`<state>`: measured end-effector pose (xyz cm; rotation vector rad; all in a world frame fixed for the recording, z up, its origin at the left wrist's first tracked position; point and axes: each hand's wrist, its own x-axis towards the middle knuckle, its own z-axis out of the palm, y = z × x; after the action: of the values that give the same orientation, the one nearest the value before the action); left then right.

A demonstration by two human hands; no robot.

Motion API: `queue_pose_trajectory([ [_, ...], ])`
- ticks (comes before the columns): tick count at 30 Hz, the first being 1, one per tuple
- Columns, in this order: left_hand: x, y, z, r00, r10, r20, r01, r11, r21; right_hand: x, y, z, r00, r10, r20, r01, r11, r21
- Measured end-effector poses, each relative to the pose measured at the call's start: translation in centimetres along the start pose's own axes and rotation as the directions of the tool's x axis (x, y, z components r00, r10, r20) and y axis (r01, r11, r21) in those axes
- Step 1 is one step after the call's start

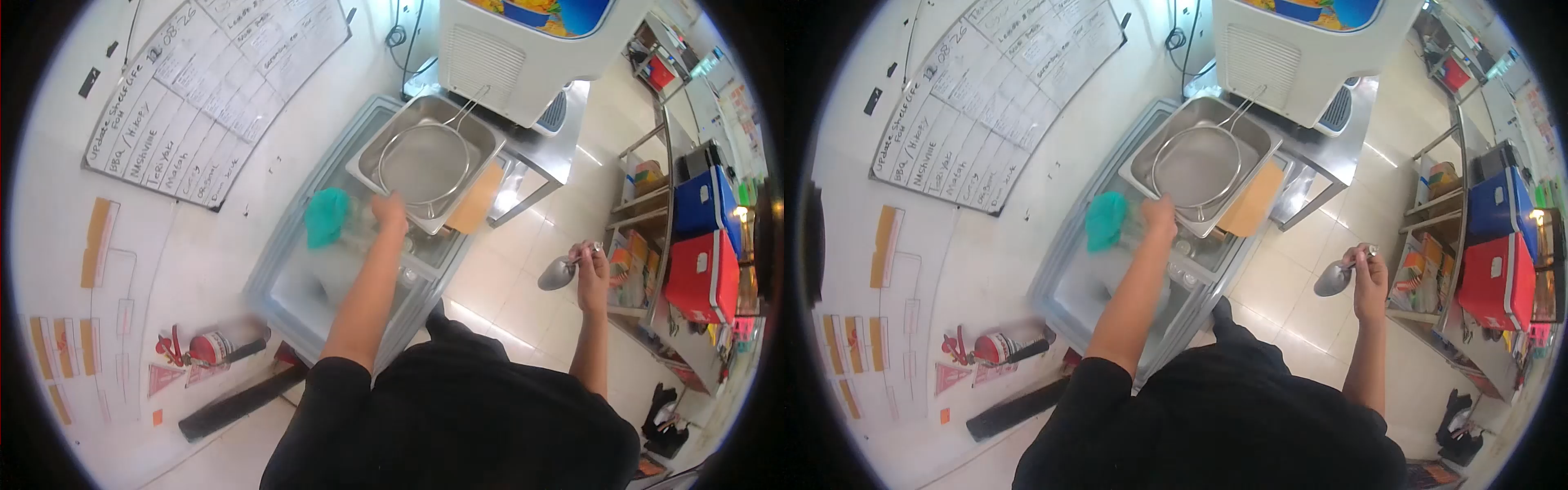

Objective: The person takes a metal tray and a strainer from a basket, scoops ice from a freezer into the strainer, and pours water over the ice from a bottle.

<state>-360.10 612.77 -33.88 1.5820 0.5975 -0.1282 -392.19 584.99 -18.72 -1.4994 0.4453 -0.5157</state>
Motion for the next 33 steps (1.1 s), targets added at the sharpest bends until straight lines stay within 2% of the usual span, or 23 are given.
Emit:
queue_pose_trajectory([
  [3,0.3,-0.3,-0.7,0.983,0.014,0.180,0.001,0.997,-0.081,0.0,1.0,1.4,1.000,0.018,0.019,-0.020,0.994,0.105],
  [5,0.9,-0.3,-1.3,0.951,-0.056,0.303,0.084,0.993,-0.079,0.3,0.6,3.1,0.994,0.060,0.092,-0.077,0.976,0.201],
  [6,1.0,-0.4,-1.8,0.943,-0.068,0.325,0.067,0.998,0.015,0.4,0.6,4.0,0.988,0.080,0.133,-0.111,0.962,0.248],
  [8,1.2,-0.5,-3.4,0.923,-0.103,0.372,0.030,0.980,0.198,0.6,1.9,5.9,0.976,0.105,0.193,-0.147,0.964,0.221],
  [11,-2.1,1.7,-8.7,0.906,-0.020,0.423,0.041,0.998,-0.041,0.0,2.5,10.7,0.963,0.160,0.218,-0.185,0.978,0.098],
  [12,-1.7,0.2,-10.8,0.923,0.026,0.384,0.028,0.990,-0.137,-0.7,2.5,12.7,0.960,0.182,0.211,-0.195,0.980,0.040],
  [14,-1.2,-2.2,-17.7,0.929,0.084,0.360,-0.020,0.983,-0.180,-2.0,2.9,16.4,0.953,0.173,0.247,-0.206,0.972,0.115],
  [16,0.7,-7.2,-25.2,0.948,0.279,0.152,-0.302,0.941,0.155,-3.4,4.4,20.1,0.951,0.161,0.262,-0.219,0.953,0.210],
  [17,2.0,-10.6,-29.6,0.912,0.394,0.116,-0.408,0.831,0.378,-4.2,5.5,22.5,0.952,0.190,0.238,-0.235,0.956,0.174],
  [18,3.0,-13.1,-33.8,0.856,0.504,0.110,-0.468,0.668,0.578,-5.0,6.6,25.1,0.952,0.221,0.212,-0.252,0.959,0.133],
  [19,3.1,-13.5,-37.6,0.837,0.505,0.213,-0.504,0.556,0.661,-6.0,7.7,27.7,0.948,0.260,0.185,-0.278,0.957,0.083],
  [20,3.1,-13.9,-41.0,0.816,0.485,0.313,-0.536,0.436,0.723,-6.4,9.4,30.6,0.957,0.221,0.188,-0.232,0.972,0.035],
  [23,5.8,-18.4,-47.5,0.806,0.359,0.471,-0.589,0.403,0.701,-5.7,12.1,40.8,0.945,0.117,0.307,-0.114,0.993,-0.028],
  [24,5.8,-18.0,-47.1,0.706,0.497,0.504,-0.691,0.328,0.644,-5.3,13.1,44.4,0.936,0.050,0.348,-0.064,0.998,0.029],
  [27,6.0,-17.1,-46.7,0.727,0.505,0.465,-0.677,0.414,0.609,-2.7,16.9,52.6,0.850,-0.148,0.505,0.084,0.986,0.146],
  [30,6.5,-17.8,-47.5,0.756,0.518,0.400,-0.646,0.491,0.585,-2.7,22.8,57.8,0.809,-0.192,0.555,0.013,0.951,0.310],
  [32,6.8,-18.0,-48.0,0.779,0.514,0.358,-0.621,0.554,0.555,-2.9,35.3,59.1,0.821,-0.215,0.529,0.259,0.966,-0.010],
  [33,6.4,-18.0,-48.1,0.789,0.509,0.344,-0.610,0.583,0.537,-3.6,39.6,58.9,0.824,-0.233,0.517,0.368,0.913,-0.174],
])
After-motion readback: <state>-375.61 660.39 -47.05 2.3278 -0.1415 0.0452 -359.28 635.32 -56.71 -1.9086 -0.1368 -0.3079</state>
